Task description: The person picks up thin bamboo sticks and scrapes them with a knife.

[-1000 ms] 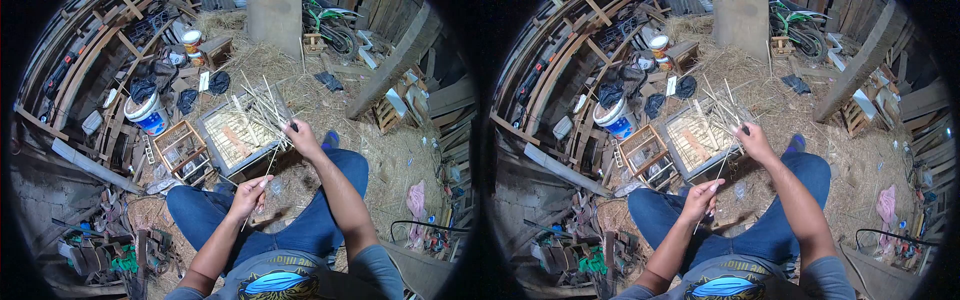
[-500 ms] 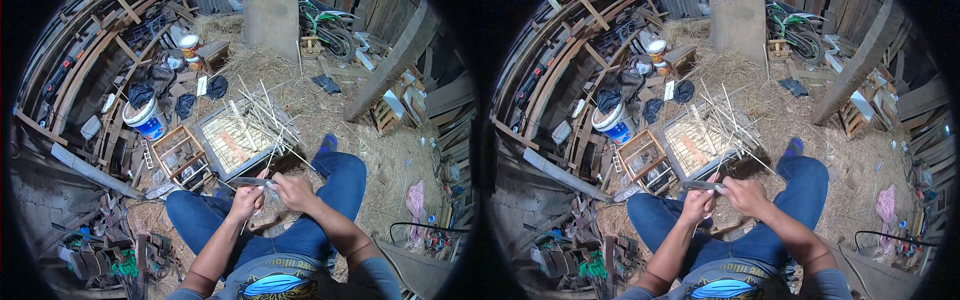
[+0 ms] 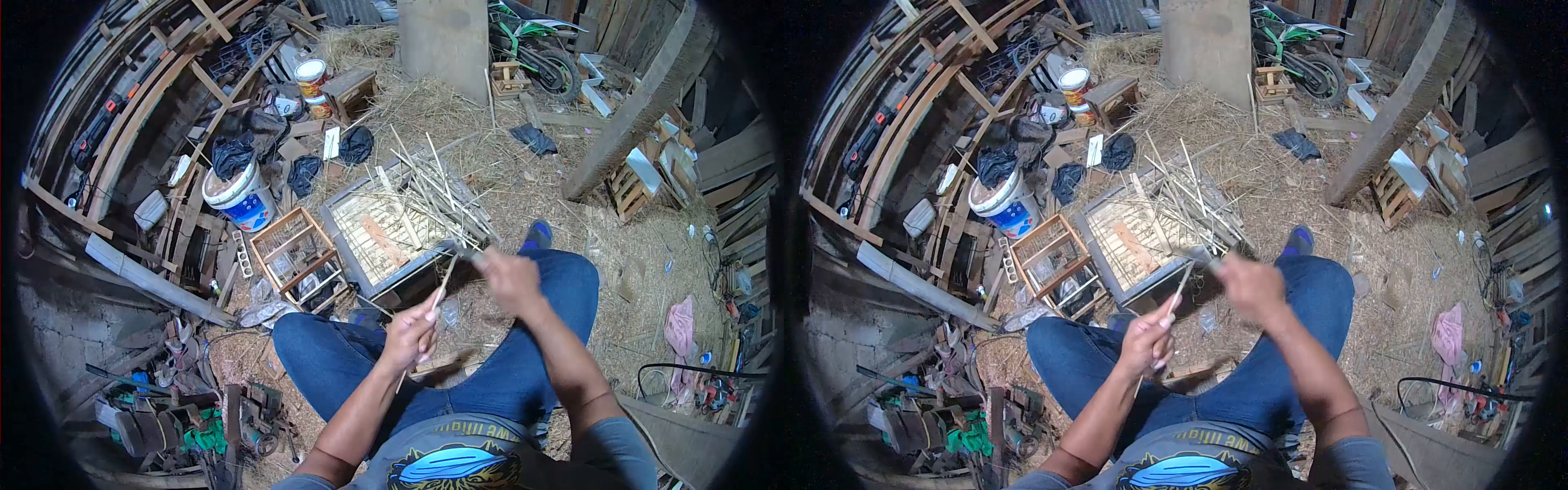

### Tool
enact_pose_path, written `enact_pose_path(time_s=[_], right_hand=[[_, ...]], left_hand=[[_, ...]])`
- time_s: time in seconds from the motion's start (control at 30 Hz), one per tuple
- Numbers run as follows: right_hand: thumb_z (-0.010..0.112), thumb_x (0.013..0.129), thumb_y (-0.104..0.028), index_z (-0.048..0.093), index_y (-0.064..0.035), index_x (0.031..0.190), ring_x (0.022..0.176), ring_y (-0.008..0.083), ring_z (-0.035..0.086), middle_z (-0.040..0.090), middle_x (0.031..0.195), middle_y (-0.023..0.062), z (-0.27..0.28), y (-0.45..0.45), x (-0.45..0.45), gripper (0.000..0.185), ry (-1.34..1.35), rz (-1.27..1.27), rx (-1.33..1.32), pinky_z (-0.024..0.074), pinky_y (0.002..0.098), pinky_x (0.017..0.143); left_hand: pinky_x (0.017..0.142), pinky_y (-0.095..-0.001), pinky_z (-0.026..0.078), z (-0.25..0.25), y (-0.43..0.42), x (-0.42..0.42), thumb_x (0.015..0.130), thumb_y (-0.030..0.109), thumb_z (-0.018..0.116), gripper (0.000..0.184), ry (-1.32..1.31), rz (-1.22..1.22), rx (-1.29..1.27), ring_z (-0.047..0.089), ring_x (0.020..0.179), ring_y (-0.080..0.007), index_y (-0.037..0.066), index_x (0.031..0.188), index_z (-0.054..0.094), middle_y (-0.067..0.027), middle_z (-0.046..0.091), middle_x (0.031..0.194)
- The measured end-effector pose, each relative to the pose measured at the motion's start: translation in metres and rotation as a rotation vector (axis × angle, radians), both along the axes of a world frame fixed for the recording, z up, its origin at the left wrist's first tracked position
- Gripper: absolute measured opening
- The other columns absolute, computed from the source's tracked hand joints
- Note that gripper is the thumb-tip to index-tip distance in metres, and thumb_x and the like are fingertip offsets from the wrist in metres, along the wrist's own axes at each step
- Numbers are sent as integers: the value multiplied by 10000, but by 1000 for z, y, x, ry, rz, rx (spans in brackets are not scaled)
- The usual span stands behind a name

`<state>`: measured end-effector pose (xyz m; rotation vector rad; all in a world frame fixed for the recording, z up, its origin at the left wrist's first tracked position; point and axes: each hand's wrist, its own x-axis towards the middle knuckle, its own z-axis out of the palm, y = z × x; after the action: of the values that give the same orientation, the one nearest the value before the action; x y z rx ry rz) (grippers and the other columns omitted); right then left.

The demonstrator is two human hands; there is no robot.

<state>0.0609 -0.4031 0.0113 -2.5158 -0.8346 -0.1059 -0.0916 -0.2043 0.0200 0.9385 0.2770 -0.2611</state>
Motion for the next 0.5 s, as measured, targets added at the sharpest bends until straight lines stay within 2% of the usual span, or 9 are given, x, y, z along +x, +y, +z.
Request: enact_pose_path(time_s=[0.03,0.07,0.13,0.23,0.3,0.37,0.4,0.43,0.5], right_hand=[[469,1031,-315,575,-151,960,597,383,642,622,648,134,-1,-8,15,208,45,-125,-49,466,527,519],[469,1031,-315,575,-151,960,597,383,642,622,648,134,-2,-14,16,208,46,-124,-44,466,527,519],[433,1054,-432,537,-160,947,579,358,657,645,665,117,7,-20,16,310,83,-72,12,470,502,491],[447,1055,-419,541,-135,939,591,391,641,635,662,134,15,-1,-32,321,90,72,53,448,529,508],[458,1055,-409,541,-120,936,605,403,638,618,648,134,12,3,-39,324,90,66,118,440,530,517],[464,1057,-398,546,-115,946,636,410,650,627,658,137,-1,2,-32,315,282,-197,223,442,524,533],[472,1058,-395,557,-116,964,638,411,651,626,652,129,-1,4,-30,306,303,-204,344,450,512,546],[472,1058,-395,557,-116,964,638,411,651,626,652,129,2,4,-33,306,302,-204,347,450,512,546],[479,1057,-390,566,-115,975,637,404,653,619,645,129,15,5,-50,300,315,-1,371,459,507,553]], left_hand=[[372,-248,323,-5,-3,-8,1059,170,508,461,26,-5,-7,309,367,-68,48,1502,458,45,358,507],[372,-246,329,-9,-7,-14,1059,171,511,463,36,2,-5,311,370,-66,47,1502,457,47,354,510],[372,-236,345,-15,-10,-16,1059,174,517,481,66,26,12,317,375,-60,53,1518,433,51,348,517],[373,-233,354,-11,-12,-11,1064,172,510,496,16,87,-72,313,376,-58,68,1537,401,53,345,520],[371,-239,352,-9,-9,-7,1069,164,494,501,-20,100,-76,310,370,-65,81,1550,378,42,356,516],[368,-245,351,-7,-4,-7,1074,158,474,488,-98,144,-155,310,361,-74,82,1547,380,26,369,512],[359,-253,341,-5,-4,-7,1075,159,464,486,-82,163,-166,310,353,-82,75,1547,377,14,379,508],[359,-253,341,-2,-3,-5,1075,159,464,486,-83,162,-163,310,353,-82,75,1547,377,14,379,508],[404,-244,379,2,-3,-4,1071,161,484,514,-44,135,-110,353,393,-69,99,1565,358,26,402,541]])
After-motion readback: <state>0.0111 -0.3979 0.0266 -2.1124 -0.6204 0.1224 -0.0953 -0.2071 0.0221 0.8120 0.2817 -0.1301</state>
